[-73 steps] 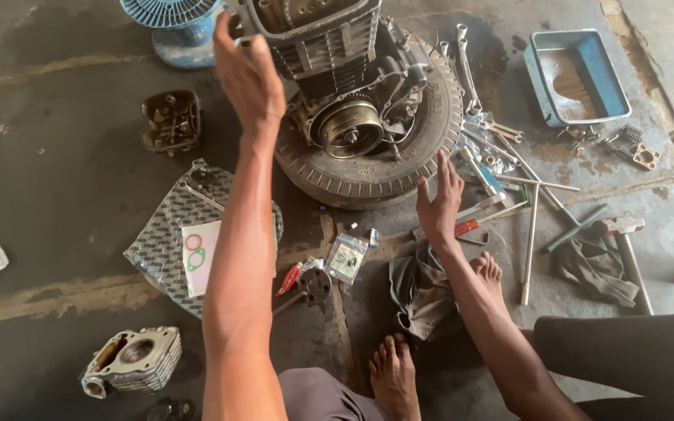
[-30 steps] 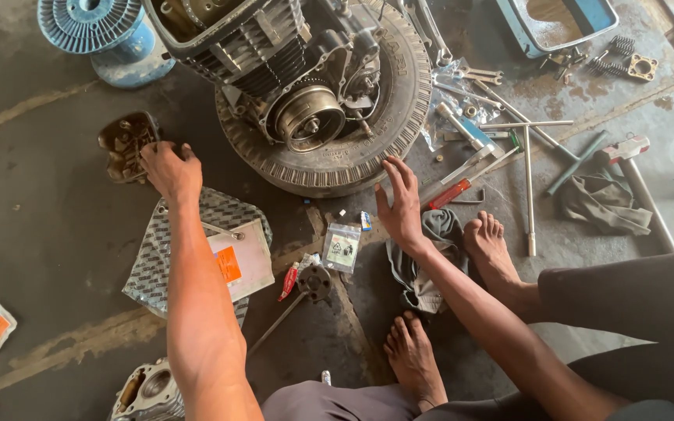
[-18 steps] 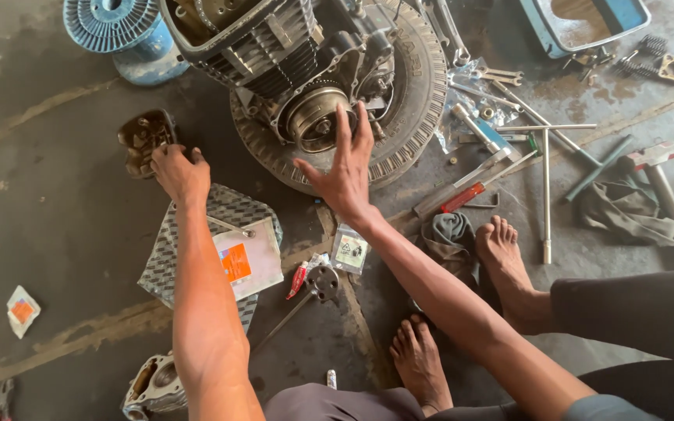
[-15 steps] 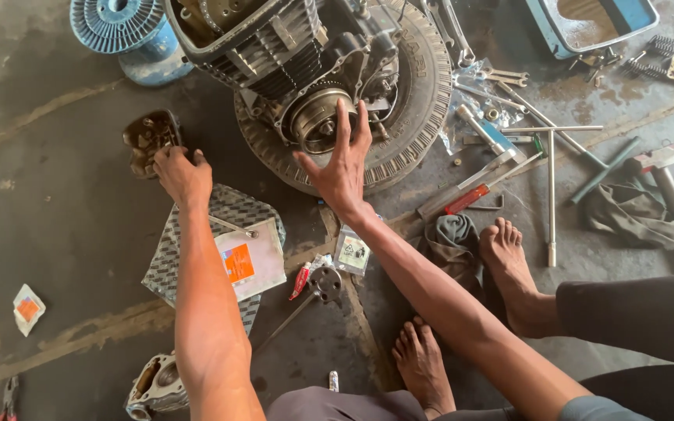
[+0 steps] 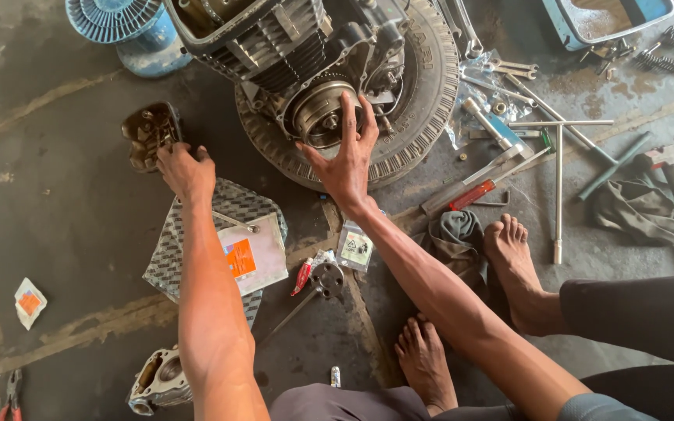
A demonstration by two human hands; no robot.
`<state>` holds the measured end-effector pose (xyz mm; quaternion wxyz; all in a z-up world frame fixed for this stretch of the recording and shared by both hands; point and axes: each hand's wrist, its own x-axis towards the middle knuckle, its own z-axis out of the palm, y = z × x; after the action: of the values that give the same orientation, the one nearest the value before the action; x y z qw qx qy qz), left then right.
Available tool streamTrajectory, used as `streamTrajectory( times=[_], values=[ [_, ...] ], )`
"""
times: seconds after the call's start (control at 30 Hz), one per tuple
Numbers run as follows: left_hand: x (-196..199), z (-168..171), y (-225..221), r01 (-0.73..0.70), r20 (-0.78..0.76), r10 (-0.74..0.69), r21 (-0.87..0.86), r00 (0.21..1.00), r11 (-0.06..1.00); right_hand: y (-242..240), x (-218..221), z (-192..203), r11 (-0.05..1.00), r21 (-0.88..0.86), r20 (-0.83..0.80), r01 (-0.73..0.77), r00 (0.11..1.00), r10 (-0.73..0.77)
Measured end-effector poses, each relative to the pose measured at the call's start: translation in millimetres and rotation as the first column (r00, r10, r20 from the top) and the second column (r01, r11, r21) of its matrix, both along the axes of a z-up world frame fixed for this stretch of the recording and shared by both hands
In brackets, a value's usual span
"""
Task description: The person holds and aligns a cylindrical metal engine component onto a shaft while another person assists. The person then handles small metal washers and a bolt, cleaning them with a cloth before placing them into the assembly.
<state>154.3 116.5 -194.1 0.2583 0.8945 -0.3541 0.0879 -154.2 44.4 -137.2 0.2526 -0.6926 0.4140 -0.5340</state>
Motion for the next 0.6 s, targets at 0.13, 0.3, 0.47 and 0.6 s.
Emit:
streamTrajectory(
  times=[0.13, 0.3, 0.47, 0.6],
  values=[
    [-1.3, 2.5, -1.0, -0.015, -0.017, 0.015, 0.018, 1.0, 1.0, 1.0, 0.0, 1.1, 1.0, 0.012, 0.015, -0.008, 1.0, 0.008],
    [0.0, 1.2, -2.9, -0.014, -0.002, 0.014, 0.022, 1.0, 1.0, 0.3, -0.4, 0.9, 1.0, 0.002, 0.01, -0.007, 1.0, 0.007],
    [6.6, -4.5, -1.9, -0.01, 0.007, 0.01, 0.033, 1.0, 0.999, -0.3, 1.8, 1.6, 0.999, 0.046, -0.004, -0.005, 1.0, 0.006],
    [9.0, -5.1, 0.9, -0.005, 0.003, 0.005, 0.036, 1.0, 0.999, 1.1, -1.0, 4.8, 1.0, 0.013, -0.029, -0.011, 1.0, 0.011]
  ],
)
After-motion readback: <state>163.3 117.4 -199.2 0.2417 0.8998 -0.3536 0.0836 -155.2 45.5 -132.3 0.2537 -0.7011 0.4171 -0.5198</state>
